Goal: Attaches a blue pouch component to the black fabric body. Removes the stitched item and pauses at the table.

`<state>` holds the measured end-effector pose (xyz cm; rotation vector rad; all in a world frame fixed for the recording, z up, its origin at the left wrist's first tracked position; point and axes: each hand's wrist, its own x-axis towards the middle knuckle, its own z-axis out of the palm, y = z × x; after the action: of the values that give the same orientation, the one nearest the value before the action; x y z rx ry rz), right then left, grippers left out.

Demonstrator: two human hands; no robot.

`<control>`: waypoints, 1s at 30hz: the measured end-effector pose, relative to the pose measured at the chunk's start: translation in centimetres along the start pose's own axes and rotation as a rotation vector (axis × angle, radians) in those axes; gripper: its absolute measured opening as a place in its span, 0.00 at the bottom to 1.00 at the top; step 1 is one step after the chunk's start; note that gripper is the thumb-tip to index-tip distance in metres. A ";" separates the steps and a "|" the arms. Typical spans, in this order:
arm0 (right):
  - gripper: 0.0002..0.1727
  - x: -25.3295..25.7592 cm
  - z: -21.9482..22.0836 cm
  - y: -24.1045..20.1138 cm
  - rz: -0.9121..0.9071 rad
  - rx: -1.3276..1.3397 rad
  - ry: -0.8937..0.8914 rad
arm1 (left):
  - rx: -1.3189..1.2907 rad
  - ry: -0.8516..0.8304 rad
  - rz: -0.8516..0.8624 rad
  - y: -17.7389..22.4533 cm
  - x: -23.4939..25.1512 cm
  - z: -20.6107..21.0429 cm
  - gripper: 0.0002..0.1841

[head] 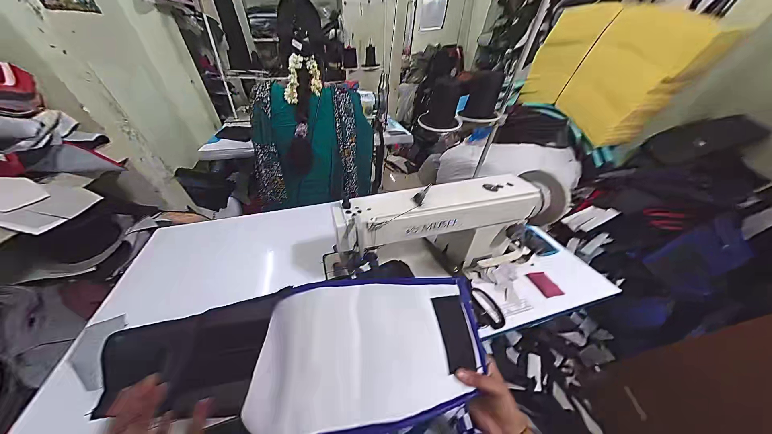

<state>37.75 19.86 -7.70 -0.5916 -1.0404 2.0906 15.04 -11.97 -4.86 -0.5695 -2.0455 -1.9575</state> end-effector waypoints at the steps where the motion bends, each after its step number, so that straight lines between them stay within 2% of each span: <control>1: 0.24 0.8 -1.1 0.0 0.050 0.021 0.037 | 0.108 -0.142 0.061 -0.7 -0.9 1.5 0.42; 3: 0.10 2.0 -2.1 -0.7 0.137 0.116 0.165 | 0.307 -0.419 0.144 -0.9 -2.3 6.3 0.36; 4: 0.11 2.4 -2.2 -0.9 0.154 0.157 0.221 | 0.405 -0.539 0.189 -0.9 -2.7 8.5 0.34; 6: 0.12 2.8 -1.7 -0.6 0.065 0.087 0.269 | 0.554 -0.720 0.243 -1.4 -3.0 11.8 0.34; 7: 0.18 2.7 -1.0 -0.2 -0.025 -0.019 0.294 | 0.600 -0.773 0.248 -1.9 -2.8 12.7 0.35; 9: 0.40 1.9 1.2 1.0 -0.234 -0.305 0.367 | 0.668 -0.885 0.187 -2.7 -1.8 13.5 0.34; 10: 0.46 1.2 2.2 1.7 -0.343 -0.424 0.361 | 0.683 -0.926 0.164 -3.2 -1.2 13.7 0.34; 11: 0.46 0.5 3.1 2.3 -0.478 -0.532 0.293 | 0.660 -0.937 0.153 -3.6 -0.7 13.7 0.33; 13: 0.29 1.0 3.9 3.0 -0.825 -0.763 -0.030 | 0.512 -0.877 0.120 -4.3 0.1 13.3 0.30; 15: 0.22 1.5 5.7 3.2 -0.960 -1.089 -0.311 | 0.306 -0.785 0.047 -5.3 0.9 12.1 0.30; 18: 0.29 0.9 10.4 4.6 -0.859 -1.428 -0.577 | 0.046 -0.644 -0.070 -6.7 2.6 11.1 0.33; 20: 0.36 0.2 12.4 7.1 -0.685 -1.614 -0.714 | 0.091 -0.592 -0.137 -6.7 2.4 10.7 0.31; 21: 0.35 -0.1 12.7 8.3 -0.646 -1.683 -0.747 | 0.185 -0.591 -0.162 -6.4 2.1 10.7 0.31; 23: 0.30 -0.1 12.5 9.1 -0.631 -1.732 -0.788 | 0.418 -0.559 -0.082 -6.0 1.6 11.2 0.30; 25: 0.41 0.5 11.8 7.3 -0.524 -1.654 -0.835 | 0.620 -0.473 0.118 -6.4 0.8 11.9 0.28; 26: 0.46 0.9 11.2 6.5 -0.542 -1.612 -0.761 | 0.695 -0.466 0.180 -6.4 0.6 12.0 0.28; 28: 0.54 2.8 9.4 5.4 -0.630 -1.674 -0.481 | 0.812 -0.488 0.229 -6.0 0.5 12.4 0.31; 30: 0.57 5.4 7.4 4.3 -0.547 -1.737 -0.283 | 0.887 -0.509 0.293 -6.4 0.5 12.3 0.32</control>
<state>27.77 18.56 -7.46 -0.5996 -2.6756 0.3672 12.76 0.18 -11.13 -1.1030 -2.6177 -0.6365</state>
